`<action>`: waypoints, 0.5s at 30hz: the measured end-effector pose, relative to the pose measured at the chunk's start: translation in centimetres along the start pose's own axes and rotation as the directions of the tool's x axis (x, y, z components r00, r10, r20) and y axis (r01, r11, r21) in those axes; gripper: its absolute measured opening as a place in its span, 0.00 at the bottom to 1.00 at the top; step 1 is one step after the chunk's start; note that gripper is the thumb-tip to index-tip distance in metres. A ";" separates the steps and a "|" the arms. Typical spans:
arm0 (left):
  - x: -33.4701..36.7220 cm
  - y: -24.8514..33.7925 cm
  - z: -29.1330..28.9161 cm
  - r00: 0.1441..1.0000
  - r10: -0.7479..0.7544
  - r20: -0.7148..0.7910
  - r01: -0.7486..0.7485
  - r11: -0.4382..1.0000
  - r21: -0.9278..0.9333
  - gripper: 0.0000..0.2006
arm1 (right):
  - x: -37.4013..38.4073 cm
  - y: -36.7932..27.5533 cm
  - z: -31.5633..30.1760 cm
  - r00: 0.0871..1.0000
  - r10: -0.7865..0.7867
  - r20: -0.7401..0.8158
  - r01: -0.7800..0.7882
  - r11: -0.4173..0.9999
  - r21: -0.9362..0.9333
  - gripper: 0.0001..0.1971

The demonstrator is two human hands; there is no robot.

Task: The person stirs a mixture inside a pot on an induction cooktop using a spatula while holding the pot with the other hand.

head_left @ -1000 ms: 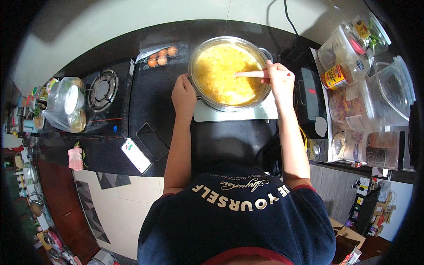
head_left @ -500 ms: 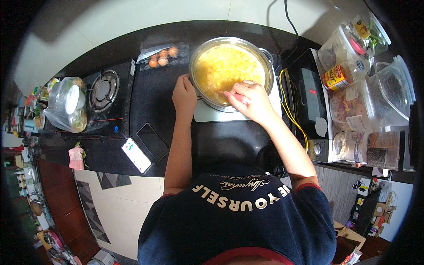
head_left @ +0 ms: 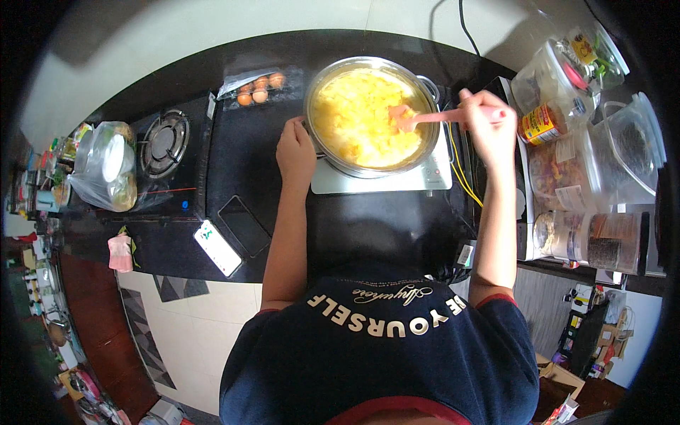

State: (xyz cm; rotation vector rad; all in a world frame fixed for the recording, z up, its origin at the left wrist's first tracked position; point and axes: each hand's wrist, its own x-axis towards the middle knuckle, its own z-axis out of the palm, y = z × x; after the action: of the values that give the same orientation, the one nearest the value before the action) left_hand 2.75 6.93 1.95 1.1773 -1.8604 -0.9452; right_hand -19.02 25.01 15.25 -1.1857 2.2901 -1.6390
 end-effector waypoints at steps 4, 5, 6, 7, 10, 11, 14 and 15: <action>0.1 -0.1 -0.1 1.000 -0.011 0.000 0.011 1.000 0.003 0.17 | 1.8 -1.3 -0.9 0.997 -0.070 -0.034 0.066 0.991 -0.114 0.16; 0.1 0.0 -0.1 1.000 -0.011 -0.001 0.011 1.000 0.002 0.17 | 2.0 -1.3 -0.7 0.994 -0.110 -0.018 0.104 0.969 -0.224 0.17; 0.0 0.2 0.0 1.000 -0.029 -0.001 0.029 1.000 -0.005 0.17 | 2.1 -1.4 -0.5 0.989 -0.149 0.003 0.141 0.933 -0.330 0.17; 0.0 0.3 0.1 0.999 -0.048 -0.002 0.048 0.999 -0.012 0.17 | 1.9 -2.0 -0.1 0.983 -0.180 0.024 0.170 0.862 -0.478 0.17; -0.1 0.5 0.0 0.998 -0.058 0.019 0.058 0.998 -0.011 0.17 | 1.1 -0.4 0.7 0.982 -0.158 0.099 0.187 0.830 -0.526 0.17; -0.1 0.5 0.0 0.998 -0.059 0.019 0.059 0.998 -0.012 0.17 | 0.7 0.2 1.0 0.985 -0.138 0.104 0.172 0.826 -0.537 0.17; -0.1 0.2 -0.1 0.999 -0.053 0.006 0.053 0.998 -0.018 0.17 | -0.9 2.3 1.8 0.999 -0.002 0.055 0.031 0.842 -0.538 0.17; -0.2 0.3 -0.2 0.999 -0.049 0.004 0.049 0.998 -0.027 0.17 | -1.6 3.0 2.0 0.998 0.059 -0.004 -0.054 0.866 -0.497 0.17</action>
State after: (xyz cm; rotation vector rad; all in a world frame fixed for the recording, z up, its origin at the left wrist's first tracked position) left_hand 2.87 7.12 2.23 1.2103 -1.8229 -0.9970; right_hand -18.58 24.89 11.31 -1.1809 2.8090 -1.0356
